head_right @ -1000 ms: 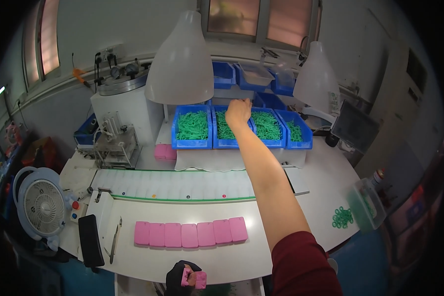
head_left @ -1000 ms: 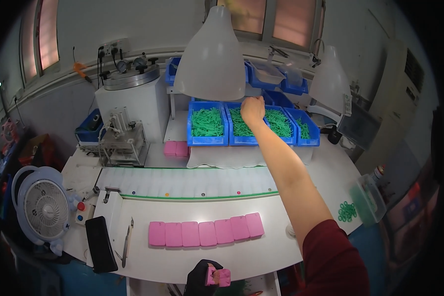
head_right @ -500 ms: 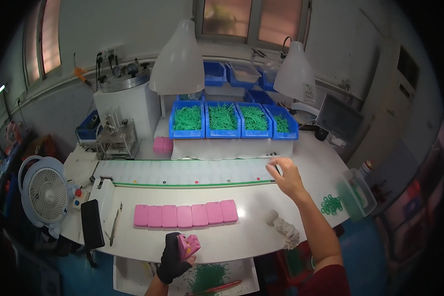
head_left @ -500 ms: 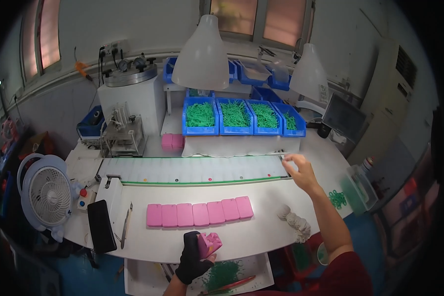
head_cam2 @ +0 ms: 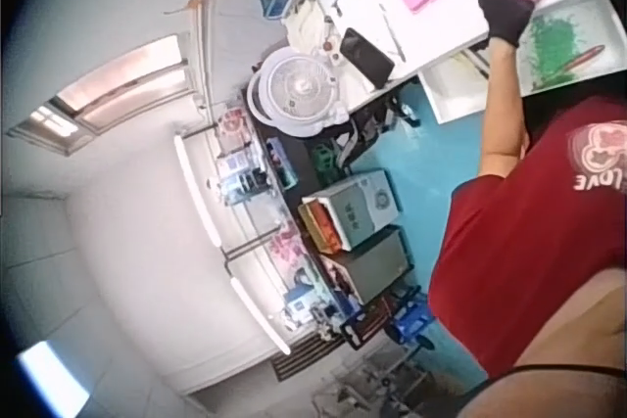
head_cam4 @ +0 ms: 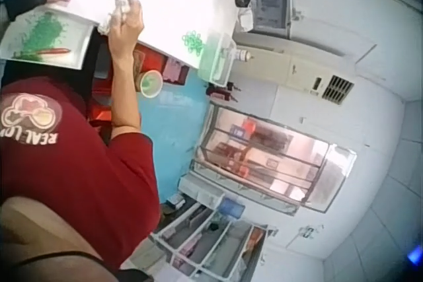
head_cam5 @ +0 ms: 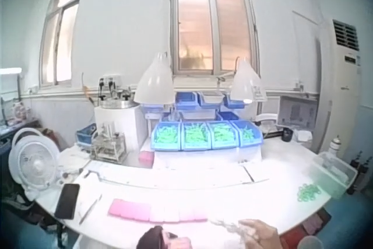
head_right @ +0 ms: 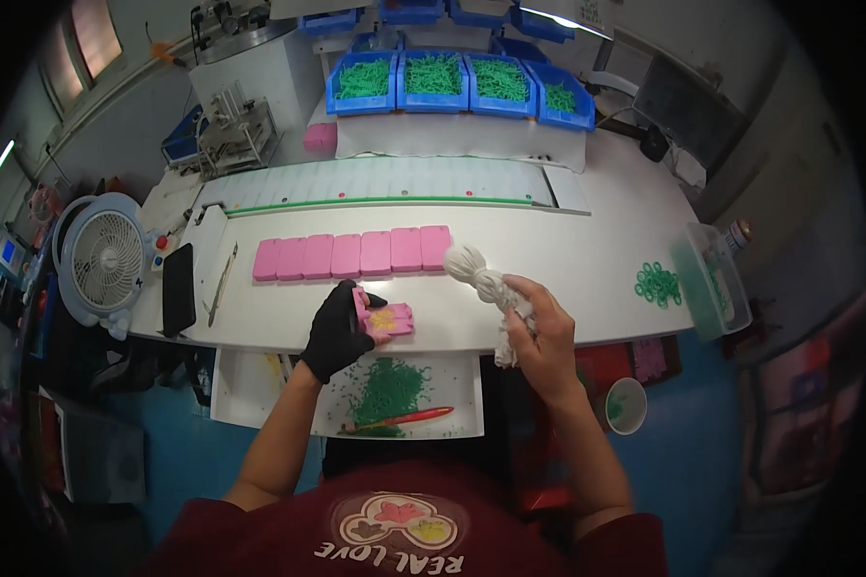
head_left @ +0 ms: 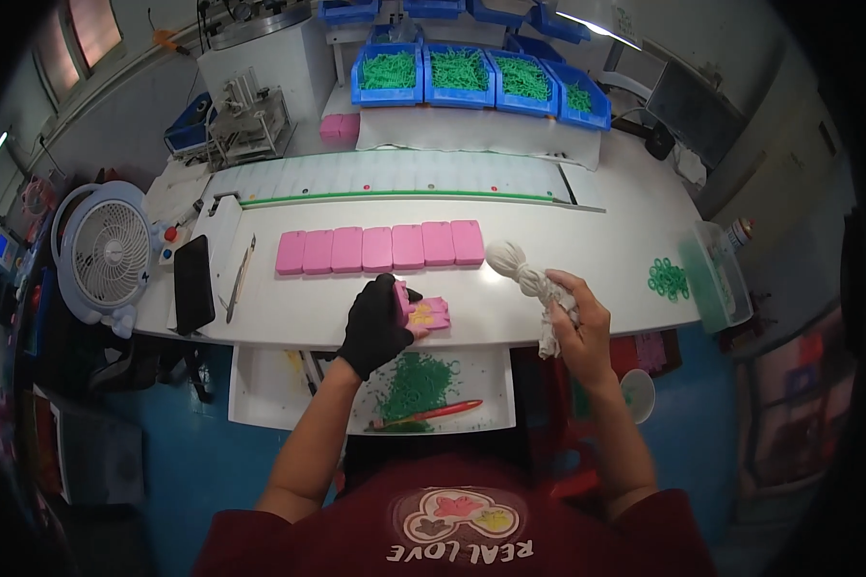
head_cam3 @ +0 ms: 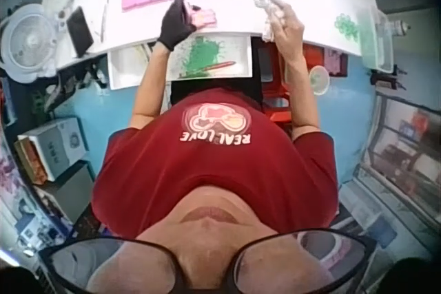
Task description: The recorder is assembling small green plastic chain links and placing them into pink silicone molds at a production workbench.
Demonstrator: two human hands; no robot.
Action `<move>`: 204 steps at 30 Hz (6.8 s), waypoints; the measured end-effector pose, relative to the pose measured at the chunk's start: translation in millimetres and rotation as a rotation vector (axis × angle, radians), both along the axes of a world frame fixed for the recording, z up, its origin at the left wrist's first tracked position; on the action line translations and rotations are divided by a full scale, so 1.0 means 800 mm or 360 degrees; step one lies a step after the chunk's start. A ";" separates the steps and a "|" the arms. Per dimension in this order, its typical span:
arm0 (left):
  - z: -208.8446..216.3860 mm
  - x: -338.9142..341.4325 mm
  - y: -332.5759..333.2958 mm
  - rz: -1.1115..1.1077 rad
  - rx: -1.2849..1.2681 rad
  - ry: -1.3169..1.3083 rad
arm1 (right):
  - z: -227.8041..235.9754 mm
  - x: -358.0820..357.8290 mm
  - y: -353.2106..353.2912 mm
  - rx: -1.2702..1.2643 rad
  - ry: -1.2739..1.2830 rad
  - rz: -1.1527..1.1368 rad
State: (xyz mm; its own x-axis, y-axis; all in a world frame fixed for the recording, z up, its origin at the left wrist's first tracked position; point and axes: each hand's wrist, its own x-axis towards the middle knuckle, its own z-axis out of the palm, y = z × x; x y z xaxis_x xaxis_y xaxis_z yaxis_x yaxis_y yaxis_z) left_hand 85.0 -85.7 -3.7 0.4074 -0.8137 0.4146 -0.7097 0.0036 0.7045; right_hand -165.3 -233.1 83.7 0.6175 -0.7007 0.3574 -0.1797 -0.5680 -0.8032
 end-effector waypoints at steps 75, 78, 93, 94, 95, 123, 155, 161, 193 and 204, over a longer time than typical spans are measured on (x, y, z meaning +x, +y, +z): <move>-0.017 0.009 0.034 -0.0035 -0.0119 0.0125 | -0.080 0.019 0.091 -0.0384 0.0691 0.0019; -0.019 0.008 0.032 0.0007 -0.0046 0.0024 | -0.075 0.020 0.114 -0.0466 0.0461 0.0244; 0.001 0.006 0.031 0.0057 0.0091 0.0027 | -0.094 0.042 0.131 -0.0220 0.0414 0.0407; 0.001 0.007 0.031 0.0025 0.0103 0.0066 | -0.090 0.051 0.126 -0.0167 0.0448 0.0427; 0.001 0.008 0.030 0.0016 0.0107 0.0062 | -0.086 0.058 0.124 -0.0115 0.0482 0.0447; -0.002 0.024 0.048 0.0188 -0.0229 0.0736 | -0.071 -0.036 0.085 -0.0277 0.0515 0.0368; 0.035 -0.098 0.005 -0.0094 -0.0141 0.1086 | -0.050 0.061 0.077 -0.0237 -0.0128 0.0220; 0.033 -0.099 0.023 -0.0431 -0.0417 0.2232 | -0.059 0.066 0.061 -0.0388 -0.0321 0.0538; 0.056 0.241 -0.213 -0.0129 0.0586 -0.0414 | -0.112 0.061 0.002 0.0540 -0.0203 0.0197; 0.052 0.270 -0.186 0.0199 0.0654 -0.0274 | -0.114 0.063 0.001 0.0261 -0.0204 0.0204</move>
State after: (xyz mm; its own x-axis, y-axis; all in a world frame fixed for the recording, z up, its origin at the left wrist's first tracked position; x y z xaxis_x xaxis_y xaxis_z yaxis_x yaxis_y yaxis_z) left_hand 301.2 -234.4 38.2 0.4662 -0.8739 0.1380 -0.7939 -0.3444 0.5012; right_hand -114.5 -232.6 -7.5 0.6618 -0.6747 0.3268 -0.0050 -0.4399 -0.8981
